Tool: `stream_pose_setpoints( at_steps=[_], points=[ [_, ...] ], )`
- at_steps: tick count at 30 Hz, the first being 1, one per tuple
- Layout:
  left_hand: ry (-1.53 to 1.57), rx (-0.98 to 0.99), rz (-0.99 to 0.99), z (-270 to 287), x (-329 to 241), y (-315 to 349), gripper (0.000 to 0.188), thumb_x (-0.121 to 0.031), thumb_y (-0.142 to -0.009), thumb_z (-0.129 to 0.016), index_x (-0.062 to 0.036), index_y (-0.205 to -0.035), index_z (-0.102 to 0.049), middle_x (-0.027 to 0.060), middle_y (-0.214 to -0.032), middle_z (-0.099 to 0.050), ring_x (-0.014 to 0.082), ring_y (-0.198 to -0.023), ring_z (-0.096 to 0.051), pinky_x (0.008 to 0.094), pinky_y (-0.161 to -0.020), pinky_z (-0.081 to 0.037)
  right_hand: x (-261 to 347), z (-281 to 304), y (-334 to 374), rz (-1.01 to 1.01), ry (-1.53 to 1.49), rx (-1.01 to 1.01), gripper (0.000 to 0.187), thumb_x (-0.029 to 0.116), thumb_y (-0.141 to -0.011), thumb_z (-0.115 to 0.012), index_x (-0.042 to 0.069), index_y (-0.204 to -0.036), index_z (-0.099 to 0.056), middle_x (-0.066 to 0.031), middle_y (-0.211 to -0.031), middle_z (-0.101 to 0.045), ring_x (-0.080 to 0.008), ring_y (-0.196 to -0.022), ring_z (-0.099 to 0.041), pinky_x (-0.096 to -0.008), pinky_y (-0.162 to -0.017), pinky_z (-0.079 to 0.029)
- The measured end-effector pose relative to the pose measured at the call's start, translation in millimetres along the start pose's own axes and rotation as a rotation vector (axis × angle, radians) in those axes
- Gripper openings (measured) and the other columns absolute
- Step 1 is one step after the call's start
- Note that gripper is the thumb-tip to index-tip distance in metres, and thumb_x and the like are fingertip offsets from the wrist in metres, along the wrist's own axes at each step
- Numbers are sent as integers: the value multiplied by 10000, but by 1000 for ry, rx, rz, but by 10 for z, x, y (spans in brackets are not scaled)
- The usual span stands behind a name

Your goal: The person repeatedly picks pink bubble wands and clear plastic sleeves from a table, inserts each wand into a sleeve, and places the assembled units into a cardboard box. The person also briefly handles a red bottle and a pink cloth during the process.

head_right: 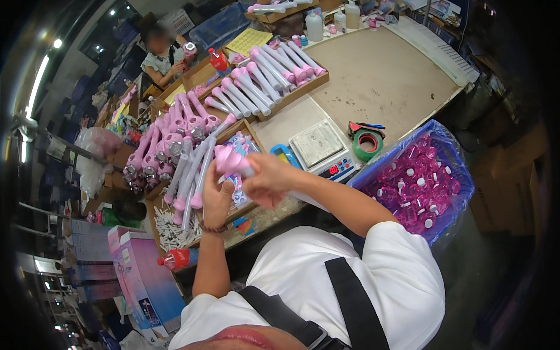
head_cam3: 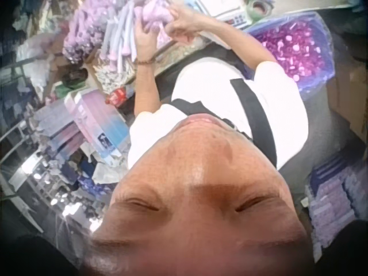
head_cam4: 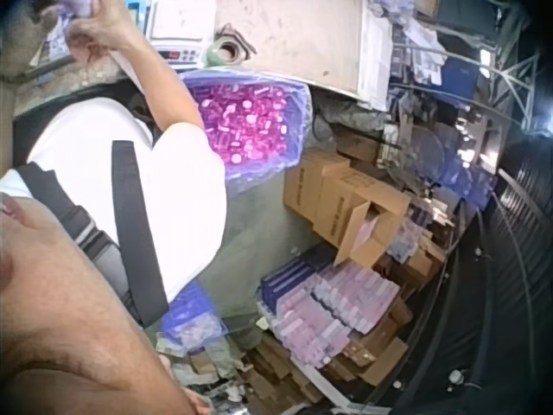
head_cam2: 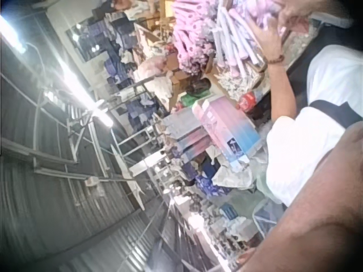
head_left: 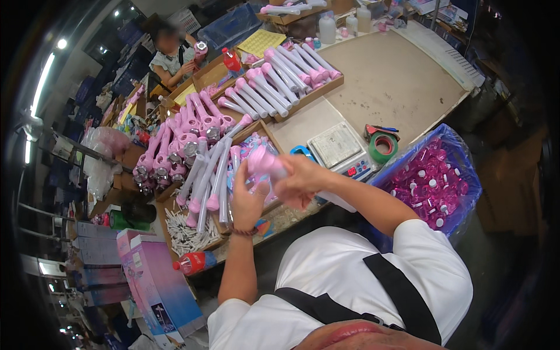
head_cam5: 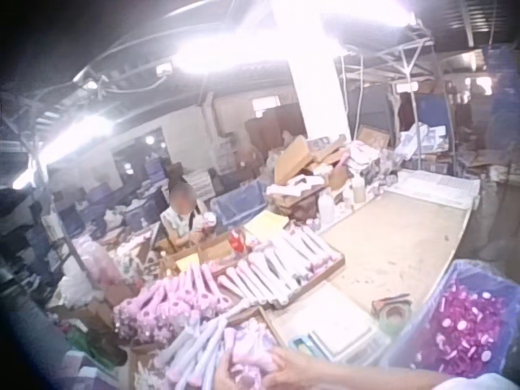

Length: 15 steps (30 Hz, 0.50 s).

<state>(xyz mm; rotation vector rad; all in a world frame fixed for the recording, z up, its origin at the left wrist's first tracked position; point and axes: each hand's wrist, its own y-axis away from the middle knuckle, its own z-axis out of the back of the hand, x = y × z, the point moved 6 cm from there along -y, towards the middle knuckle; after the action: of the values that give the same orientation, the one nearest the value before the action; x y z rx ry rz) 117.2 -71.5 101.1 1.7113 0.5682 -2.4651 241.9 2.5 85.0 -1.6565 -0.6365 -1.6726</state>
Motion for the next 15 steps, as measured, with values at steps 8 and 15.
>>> stream_pose_setpoints(
  at_steps=[8, 15],
  points=[
    [598, -219, 186, -514, 111, -377, 336, -210, -897, -585, -16, -1146, -471, 134, -922, -604, 264, -827, -640, 410, -748, -549, -240, 281, 625, -423, -166, 174, 359, 65, -737, -695, -21, -1044, -529, -50, -798, -599, -100, -689, -566, -245, -598, -486],
    [918, -442, 238, -161, 748, -703, 376, -323, -895, -578, -27, -1108, -486, 130, -909, -595, 249, -840, -611, 442, -787, -536, -502, 919, 1203, -361, -469, -228, 321, 92, -886, -529, -33, -1179, -494, -113, -955, -594, -136, -670, -588, -242, -586, -489]
  ],
)
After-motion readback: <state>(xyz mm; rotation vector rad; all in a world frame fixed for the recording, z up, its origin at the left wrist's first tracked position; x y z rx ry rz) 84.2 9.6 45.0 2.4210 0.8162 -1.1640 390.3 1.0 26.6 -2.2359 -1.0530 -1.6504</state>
